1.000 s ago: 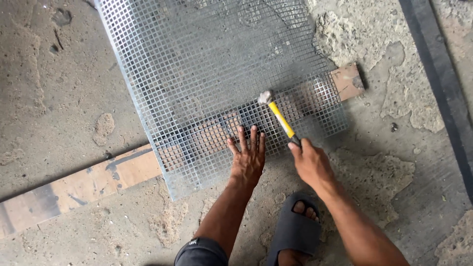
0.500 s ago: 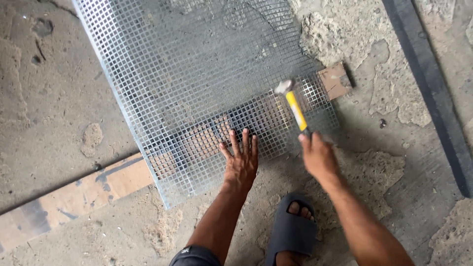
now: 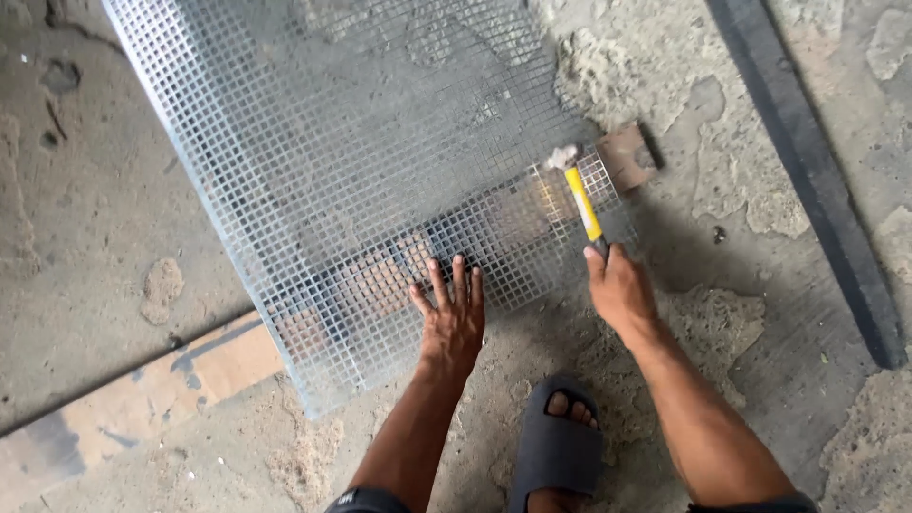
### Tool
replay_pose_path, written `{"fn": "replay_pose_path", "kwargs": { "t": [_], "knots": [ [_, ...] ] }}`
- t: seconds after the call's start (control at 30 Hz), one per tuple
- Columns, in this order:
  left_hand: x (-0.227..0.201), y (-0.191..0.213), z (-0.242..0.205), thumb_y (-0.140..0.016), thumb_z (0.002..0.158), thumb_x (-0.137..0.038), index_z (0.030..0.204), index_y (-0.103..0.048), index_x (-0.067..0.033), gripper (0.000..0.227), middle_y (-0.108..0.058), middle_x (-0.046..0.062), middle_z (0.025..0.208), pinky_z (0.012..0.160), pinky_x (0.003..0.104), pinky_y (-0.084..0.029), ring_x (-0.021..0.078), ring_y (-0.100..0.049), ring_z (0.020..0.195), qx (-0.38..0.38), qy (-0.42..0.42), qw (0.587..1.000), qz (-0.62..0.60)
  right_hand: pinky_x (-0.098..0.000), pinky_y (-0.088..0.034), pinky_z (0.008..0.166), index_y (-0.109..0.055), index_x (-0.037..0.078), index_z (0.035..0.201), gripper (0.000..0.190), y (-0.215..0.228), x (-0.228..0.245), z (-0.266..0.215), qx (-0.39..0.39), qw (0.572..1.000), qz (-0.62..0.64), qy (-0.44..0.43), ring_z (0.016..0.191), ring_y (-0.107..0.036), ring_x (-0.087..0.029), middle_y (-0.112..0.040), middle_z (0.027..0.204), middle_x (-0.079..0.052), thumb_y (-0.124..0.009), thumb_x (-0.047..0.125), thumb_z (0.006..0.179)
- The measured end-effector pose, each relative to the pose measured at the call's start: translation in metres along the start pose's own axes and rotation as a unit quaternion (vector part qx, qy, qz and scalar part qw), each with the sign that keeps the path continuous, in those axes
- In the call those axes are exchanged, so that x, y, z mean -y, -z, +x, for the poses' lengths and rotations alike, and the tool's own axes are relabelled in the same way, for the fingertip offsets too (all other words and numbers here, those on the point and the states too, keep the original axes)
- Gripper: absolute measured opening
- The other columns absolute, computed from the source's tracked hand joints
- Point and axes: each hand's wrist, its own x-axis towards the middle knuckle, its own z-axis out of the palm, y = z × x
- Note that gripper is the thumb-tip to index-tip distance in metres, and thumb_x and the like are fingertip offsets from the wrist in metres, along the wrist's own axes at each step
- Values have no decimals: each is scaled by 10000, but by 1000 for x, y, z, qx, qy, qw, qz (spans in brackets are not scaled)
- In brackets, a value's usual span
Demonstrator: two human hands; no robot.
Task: The person uses a hammer to strike and flatten a piece of metal mesh grid placed on a wooden plank on a concrete floor.
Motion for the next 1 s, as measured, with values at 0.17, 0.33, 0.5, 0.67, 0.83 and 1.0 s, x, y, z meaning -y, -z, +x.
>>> {"fn": "replay_pose_path", "kwargs": {
  "t": [0.17, 0.33, 0.5, 0.67, 0.83, 1.0],
  "knots": [
    [-1, -3, 7, -571, 805, -95, 1520, -135, -29, 840, -43, 283, 1568, 996, 730, -259, 550, -88, 1388, 0, 4, 1000, 11, -489, -523, 552, -533, 15, 1056, 396, 43, 41, -23, -4, 994, 90, -61, 664, -651, -409, -627, 747, -259, -381, 380, 1075],
    [-3, -5, 4, -592, 798, -131, 1515, -145, -34, 851, -51, 289, 1563, 987, 738, -266, 553, -99, 1385, -5, -1, 1000, 20, -523, -524, 606, -576, 42, 1007, 518, 51, 30, -6, 51, 989, 58, -124, 788, -671, -446, -659, 822, -275, -379, 521, 1033],
    [-5, -1, 3, -596, 793, -153, 1505, -206, -33, 821, -120, 310, 1550, 961, 747, -306, 567, -164, 1375, -31, 2, 999, 28, -536, -518, 729, -545, 70, 961, 470, 20, -9, 15, 29, 993, 1, -113, 908, -664, -439, -671, 868, -254, -417, 519, 1003],
    [-3, -10, 6, -599, 790, -138, 1494, -225, -20, 806, -127, 308, 1544, 953, 744, -307, 576, -178, 1361, -53, 1, 999, 15, -552, -508, 746, -564, 27, 1020, 424, 63, 34, -11, -12, 988, 103, -119, 905, -640, -466, -647, 905, -301, -393, 413, 1056],
    [-3, -13, 15, -596, 772, -99, 1502, -193, -25, 837, -71, 295, 1560, 966, 746, -287, 558, -145, 1373, -27, 3, 1000, -13, -624, -477, 736, -557, -43, 943, 493, 75, 38, 1, -4, 995, 29, -97, 881, -631, -527, -634, 833, -362, -406, 416, 1040],
    [-1, -17, 15, -607, 759, -91, 1508, -197, -37, 856, -68, 282, 1565, 968, 735, -304, 547, -148, 1378, -33, 6, 999, -9, -551, -524, 625, -552, 37, 1012, 469, 51, 5, 19, 57, 992, -1, -115, 827, -676, -443, -671, 847, -277, -372, 470, 1030]
  ]
}}
